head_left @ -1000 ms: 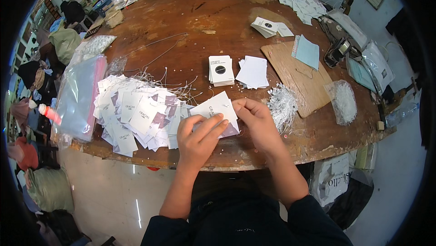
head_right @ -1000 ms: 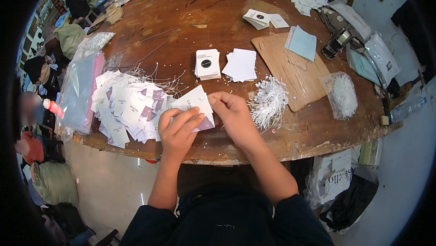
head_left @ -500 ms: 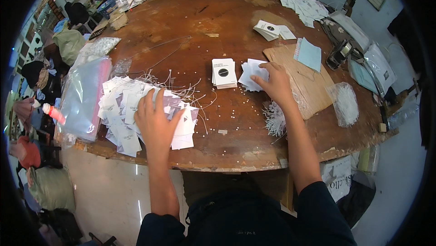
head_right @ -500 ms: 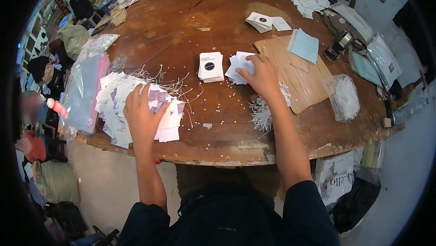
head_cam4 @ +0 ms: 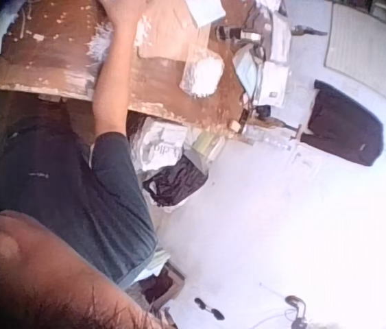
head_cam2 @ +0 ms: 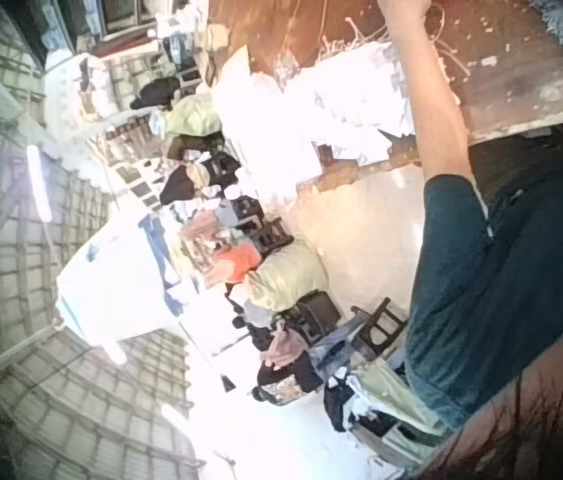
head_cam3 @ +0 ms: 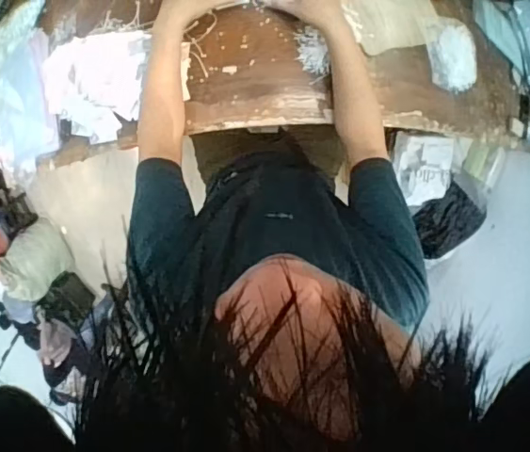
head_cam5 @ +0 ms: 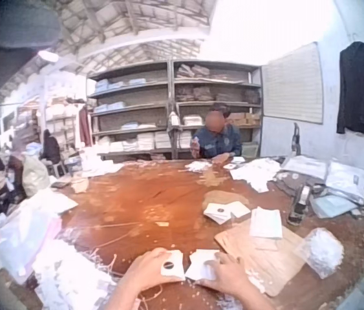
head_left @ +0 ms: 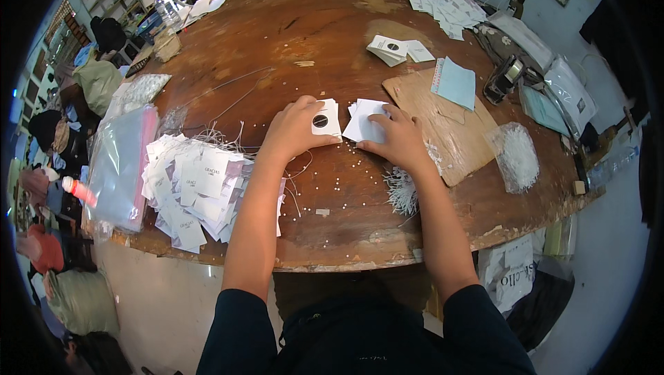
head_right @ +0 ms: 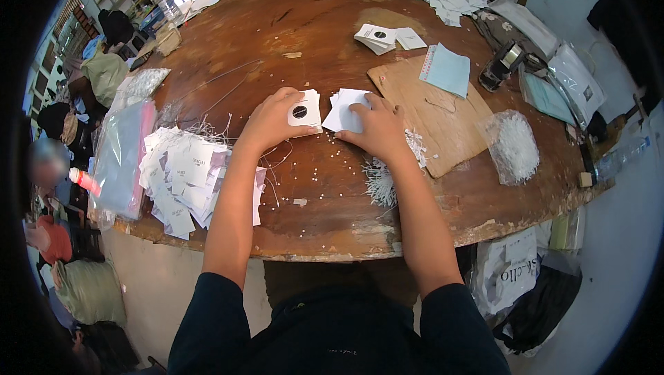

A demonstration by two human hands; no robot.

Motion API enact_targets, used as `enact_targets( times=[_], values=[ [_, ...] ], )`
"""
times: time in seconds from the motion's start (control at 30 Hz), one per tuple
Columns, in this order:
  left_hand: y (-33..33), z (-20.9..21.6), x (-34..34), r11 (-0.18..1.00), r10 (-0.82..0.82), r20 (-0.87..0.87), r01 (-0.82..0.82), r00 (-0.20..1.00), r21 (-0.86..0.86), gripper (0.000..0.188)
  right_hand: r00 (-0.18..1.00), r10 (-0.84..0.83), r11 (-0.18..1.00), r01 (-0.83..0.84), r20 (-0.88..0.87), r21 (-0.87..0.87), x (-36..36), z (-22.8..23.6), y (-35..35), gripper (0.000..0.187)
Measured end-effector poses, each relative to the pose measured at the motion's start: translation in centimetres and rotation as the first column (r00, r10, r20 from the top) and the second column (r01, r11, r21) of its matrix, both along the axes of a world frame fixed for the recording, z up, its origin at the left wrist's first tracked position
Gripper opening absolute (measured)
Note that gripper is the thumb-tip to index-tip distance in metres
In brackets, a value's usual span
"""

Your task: The person repeatedly picks a small white card and a white paper sheet from piles on a wooden table, places the card on the sheet, and stacks the combined unit. The person continues this one-at-a-time assembly throughout the clip.

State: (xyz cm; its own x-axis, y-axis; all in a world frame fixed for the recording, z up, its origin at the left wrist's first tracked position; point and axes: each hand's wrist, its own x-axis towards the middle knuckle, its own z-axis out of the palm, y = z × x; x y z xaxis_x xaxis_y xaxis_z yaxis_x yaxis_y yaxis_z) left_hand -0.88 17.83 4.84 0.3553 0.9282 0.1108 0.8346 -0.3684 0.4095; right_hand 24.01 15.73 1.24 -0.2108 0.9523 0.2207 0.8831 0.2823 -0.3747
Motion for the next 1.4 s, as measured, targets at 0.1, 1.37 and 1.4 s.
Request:
enact_targets(
  times=[0.1, 1.37, 1.4],
  values=[
    [0.5, 0.0, -0.1, 0.999, -0.005, 0.054, 0.007, 0.999, -0.033, 0.081, 1.0, 0.006, 1.0, -0.006, -0.015, 0.01, 0.1, 0.1, 0.0, 0.063],
    [-9.5, -2.2, -1.5, 0.94, 0.341, 0.934, 0.043, -0.111, -0.338, 0.063, 0.975, 0.091, 0.961, -0.033, -0.201, 0.275, -0.3, 0.3, -1.3, 0.05],
    [-9.8, -2.3, -1.3, 0.957, 0.292, 0.951, 0.022, -0.1, -0.291, 0.065, 0.974, 0.1, 0.956, -0.038, -0.201, 0.291, -0.5, 0.5, -1.5, 0.05]
  ],
)
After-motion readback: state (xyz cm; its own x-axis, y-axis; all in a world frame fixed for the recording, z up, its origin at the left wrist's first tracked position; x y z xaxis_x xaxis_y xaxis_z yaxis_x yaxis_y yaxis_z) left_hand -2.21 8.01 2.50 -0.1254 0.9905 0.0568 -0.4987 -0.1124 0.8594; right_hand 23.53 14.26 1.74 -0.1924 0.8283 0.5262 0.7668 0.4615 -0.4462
